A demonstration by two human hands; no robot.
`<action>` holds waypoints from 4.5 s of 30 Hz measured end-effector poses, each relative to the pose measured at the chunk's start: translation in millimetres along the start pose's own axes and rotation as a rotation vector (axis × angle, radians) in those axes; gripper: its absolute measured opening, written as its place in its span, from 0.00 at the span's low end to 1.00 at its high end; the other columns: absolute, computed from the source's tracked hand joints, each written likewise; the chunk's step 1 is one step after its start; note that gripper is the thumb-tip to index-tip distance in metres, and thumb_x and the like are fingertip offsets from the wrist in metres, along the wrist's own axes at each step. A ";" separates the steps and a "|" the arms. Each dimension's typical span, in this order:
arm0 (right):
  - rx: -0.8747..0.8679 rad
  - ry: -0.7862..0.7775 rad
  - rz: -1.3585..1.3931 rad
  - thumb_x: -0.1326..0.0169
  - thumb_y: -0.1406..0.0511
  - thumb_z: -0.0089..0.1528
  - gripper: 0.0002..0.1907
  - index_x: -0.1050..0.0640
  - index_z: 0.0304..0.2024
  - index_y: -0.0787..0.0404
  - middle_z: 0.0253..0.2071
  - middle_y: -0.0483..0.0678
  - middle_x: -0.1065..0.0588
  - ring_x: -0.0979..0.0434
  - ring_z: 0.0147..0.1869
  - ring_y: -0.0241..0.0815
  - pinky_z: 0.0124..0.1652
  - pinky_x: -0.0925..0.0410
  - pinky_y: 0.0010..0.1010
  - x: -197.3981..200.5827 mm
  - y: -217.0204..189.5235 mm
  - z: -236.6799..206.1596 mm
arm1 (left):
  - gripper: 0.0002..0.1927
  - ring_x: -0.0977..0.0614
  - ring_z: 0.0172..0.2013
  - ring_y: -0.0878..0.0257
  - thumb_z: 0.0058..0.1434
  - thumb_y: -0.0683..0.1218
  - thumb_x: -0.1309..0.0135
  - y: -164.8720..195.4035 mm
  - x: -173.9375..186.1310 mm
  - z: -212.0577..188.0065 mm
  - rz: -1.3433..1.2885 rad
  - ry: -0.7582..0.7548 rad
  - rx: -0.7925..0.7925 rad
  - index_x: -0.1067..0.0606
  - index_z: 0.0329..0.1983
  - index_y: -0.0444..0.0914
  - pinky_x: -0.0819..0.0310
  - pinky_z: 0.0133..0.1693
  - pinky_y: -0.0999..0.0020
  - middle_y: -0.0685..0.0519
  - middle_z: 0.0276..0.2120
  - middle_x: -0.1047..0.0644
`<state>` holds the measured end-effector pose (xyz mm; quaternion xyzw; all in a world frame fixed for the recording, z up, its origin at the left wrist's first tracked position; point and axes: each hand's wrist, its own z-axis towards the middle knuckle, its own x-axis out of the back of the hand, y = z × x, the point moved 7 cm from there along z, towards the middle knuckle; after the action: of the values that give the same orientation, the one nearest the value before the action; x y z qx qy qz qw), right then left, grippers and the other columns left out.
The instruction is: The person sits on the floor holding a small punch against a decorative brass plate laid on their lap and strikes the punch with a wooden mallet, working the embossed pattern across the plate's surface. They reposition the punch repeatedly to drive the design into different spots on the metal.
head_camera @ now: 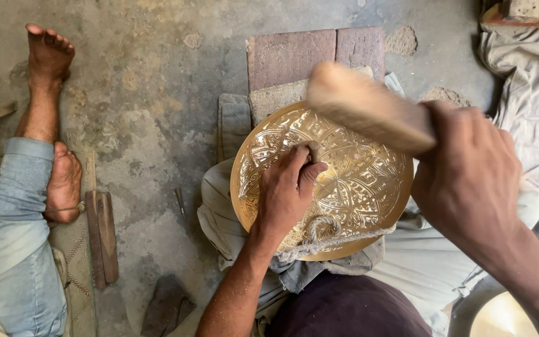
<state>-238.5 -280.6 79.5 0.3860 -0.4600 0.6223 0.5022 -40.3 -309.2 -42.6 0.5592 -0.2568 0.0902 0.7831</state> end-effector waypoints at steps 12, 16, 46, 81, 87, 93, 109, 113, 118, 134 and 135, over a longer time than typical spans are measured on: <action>0.023 0.134 -0.007 0.46 0.74 0.61 0.19 0.24 0.56 0.64 0.38 0.54 0.25 0.25 0.39 0.51 0.40 0.37 0.42 25.1 0.3 3.6 | 0.12 0.14 0.35 0.57 0.71 0.50 0.45 6.6 3.9 0.2 -0.013 0.002 0.002 0.28 0.46 0.37 0.21 0.33 0.61 0.51 0.34 0.19; 0.027 0.053 -0.062 0.47 0.71 0.65 0.15 0.26 0.55 0.65 0.39 0.54 0.25 0.26 0.36 0.48 0.37 0.36 0.37 11.8 -0.1 3.9 | 0.12 0.14 0.35 0.57 0.70 0.51 0.45 7.6 4.2 -2.7 0.005 0.025 0.000 0.27 0.45 0.38 0.21 0.33 0.61 0.52 0.33 0.18; -0.707 -0.266 0.331 0.37 0.65 0.53 0.37 0.30 0.65 0.65 0.45 0.65 0.21 0.19 0.46 0.61 0.46 0.28 0.48 -51.6 106.1 -158.7 | 0.15 0.12 0.35 0.62 0.65 0.50 0.43 30.1 -16.1 22.6 -0.003 -0.345 0.001 0.26 0.51 0.38 0.16 0.32 0.66 0.51 0.36 0.16; -0.560 -0.039 0.469 0.43 0.73 0.58 0.25 0.33 0.57 0.71 0.43 0.59 0.24 0.21 0.42 0.53 0.41 0.29 0.45 -29.8 87.7 -83.7 | 0.15 0.14 0.33 0.61 0.62 0.44 0.37 27.2 -42.5 36.0 0.129 -0.536 -0.204 0.26 0.48 0.38 0.21 0.30 0.63 0.52 0.35 0.19; -0.564 0.105 0.678 0.43 0.70 0.53 0.26 0.33 0.54 0.66 0.46 0.53 0.23 0.21 0.50 0.50 0.48 0.28 0.40 -31.0 86.2 -78.7 | 0.15 0.14 0.33 0.61 0.60 0.42 0.37 25.5 -40.8 35.2 0.115 -0.523 -0.206 0.26 0.49 0.38 0.21 0.29 0.64 0.52 0.34 0.20; -0.480 -0.031 0.271 0.39 0.71 0.62 0.21 0.24 0.58 0.65 0.45 0.58 0.21 0.19 0.49 0.55 0.52 0.27 0.44 -37.9 86.8 -83.1 | 0.15 0.15 0.32 0.60 0.60 0.41 0.37 25.4 -39.5 36.2 0.134 -0.530 -0.202 0.26 0.49 0.39 0.21 0.29 0.62 0.52 0.31 0.21; -0.350 0.018 0.239 0.45 0.72 0.60 0.17 0.26 0.53 0.63 0.43 0.53 0.22 0.20 0.44 0.50 0.46 0.30 0.41 -32.4 76.5 -69.4 | 0.12 0.13 0.34 0.59 0.63 0.39 0.40 25.3 -34.4 36.9 0.079 -0.500 -0.178 0.26 0.49 0.39 0.21 0.29 0.63 0.51 0.34 0.19; -0.300 -0.082 0.058 0.42 0.72 0.60 0.14 0.24 0.49 0.62 0.36 0.51 0.21 0.20 0.39 0.50 0.41 0.30 0.43 -28.8 74.2 -62.3 | 0.12 0.13 0.34 0.59 0.63 0.39 0.40 25.0 -35.1 36.5 0.088 -0.511 -0.156 0.26 0.48 0.38 0.20 0.32 0.61 0.51 0.33 0.19; -0.334 0.004 0.286 0.46 0.77 0.56 0.19 0.26 0.51 0.71 0.40 0.59 0.23 0.21 0.42 0.55 0.41 0.28 0.45 -29.1 75.8 -59.4 | 0.13 0.14 0.35 0.57 0.63 0.41 0.39 27.6 -31.6 36.9 0.073 -0.488 -0.157 0.26 0.49 0.38 0.21 0.32 0.61 0.50 0.35 0.19; -0.263 -0.064 0.116 0.44 0.74 0.56 0.18 0.25 0.49 0.65 0.37 0.54 0.22 0.20 0.39 0.53 0.40 0.29 0.46 -30.1 65.1 -52.3 | 0.14 0.15 0.32 0.60 0.63 0.45 0.38 22.7 -30.6 32.5 0.125 -0.435 -0.184 0.25 0.51 0.42 0.20 0.32 0.62 0.53 0.34 0.19; -0.125 -0.102 -0.101 0.43 0.76 0.55 0.17 0.22 0.48 0.65 0.36 0.55 0.21 0.20 0.39 0.54 0.41 0.29 0.47 -33.5 57.5 -52.2 | 0.13 0.15 0.32 0.61 0.64 0.45 0.39 24.1 -30.2 32.9 0.122 -0.428 -0.201 0.25 0.51 0.43 0.20 0.33 0.63 0.53 0.36 0.19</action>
<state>-289.1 -243.7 22.8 0.4078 -0.5029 0.5457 0.5320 -86.3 -326.5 -29.8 0.4683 -0.4580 -0.0094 0.7555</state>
